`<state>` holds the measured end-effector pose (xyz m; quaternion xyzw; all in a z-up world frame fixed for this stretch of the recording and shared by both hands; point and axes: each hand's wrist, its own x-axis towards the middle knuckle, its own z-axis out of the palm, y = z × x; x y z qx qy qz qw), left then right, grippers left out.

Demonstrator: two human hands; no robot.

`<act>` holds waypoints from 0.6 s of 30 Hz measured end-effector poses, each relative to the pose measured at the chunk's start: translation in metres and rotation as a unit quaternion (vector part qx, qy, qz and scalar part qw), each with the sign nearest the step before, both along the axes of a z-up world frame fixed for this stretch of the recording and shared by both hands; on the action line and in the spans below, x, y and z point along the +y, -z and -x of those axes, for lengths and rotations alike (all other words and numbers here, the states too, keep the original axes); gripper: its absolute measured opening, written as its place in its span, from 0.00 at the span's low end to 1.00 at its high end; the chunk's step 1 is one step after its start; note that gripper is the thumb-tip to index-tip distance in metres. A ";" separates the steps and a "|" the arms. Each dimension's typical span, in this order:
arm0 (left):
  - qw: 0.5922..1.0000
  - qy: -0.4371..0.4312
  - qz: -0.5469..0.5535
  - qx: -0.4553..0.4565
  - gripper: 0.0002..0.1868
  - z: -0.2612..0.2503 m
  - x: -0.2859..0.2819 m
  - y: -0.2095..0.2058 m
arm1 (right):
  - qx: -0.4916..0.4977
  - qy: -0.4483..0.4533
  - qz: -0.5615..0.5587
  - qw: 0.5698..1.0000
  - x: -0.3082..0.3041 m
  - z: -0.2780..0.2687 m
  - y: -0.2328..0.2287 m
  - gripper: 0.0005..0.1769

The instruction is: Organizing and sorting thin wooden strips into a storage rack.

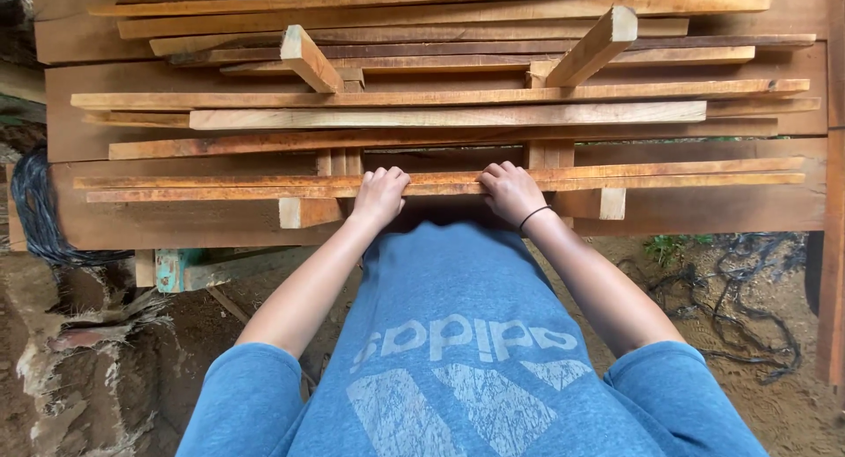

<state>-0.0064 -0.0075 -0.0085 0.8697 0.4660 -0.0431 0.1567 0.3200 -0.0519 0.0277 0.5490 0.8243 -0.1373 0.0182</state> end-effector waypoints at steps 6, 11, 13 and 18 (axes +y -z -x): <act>0.997 -0.061 0.029 -0.028 0.26 -0.006 -0.003 -0.035 | 0.029 0.086 0.013 0.996 -0.003 0.011 -0.027 0.30; 0.996 -0.066 0.020 -0.063 0.30 -0.009 -0.004 -0.066 | 0.041 0.109 0.025 0.993 0.008 0.016 -0.059 0.29; 0.995 -0.071 0.013 -0.066 0.26 -0.008 -0.010 -0.068 | 0.039 0.105 0.030 0.993 0.006 0.016 -0.056 0.27; 0.988 -0.100 0.087 -0.073 0.26 -0.002 0.006 -0.091 | 0.047 0.072 0.020 0.996 0.011 0.017 -0.069 0.29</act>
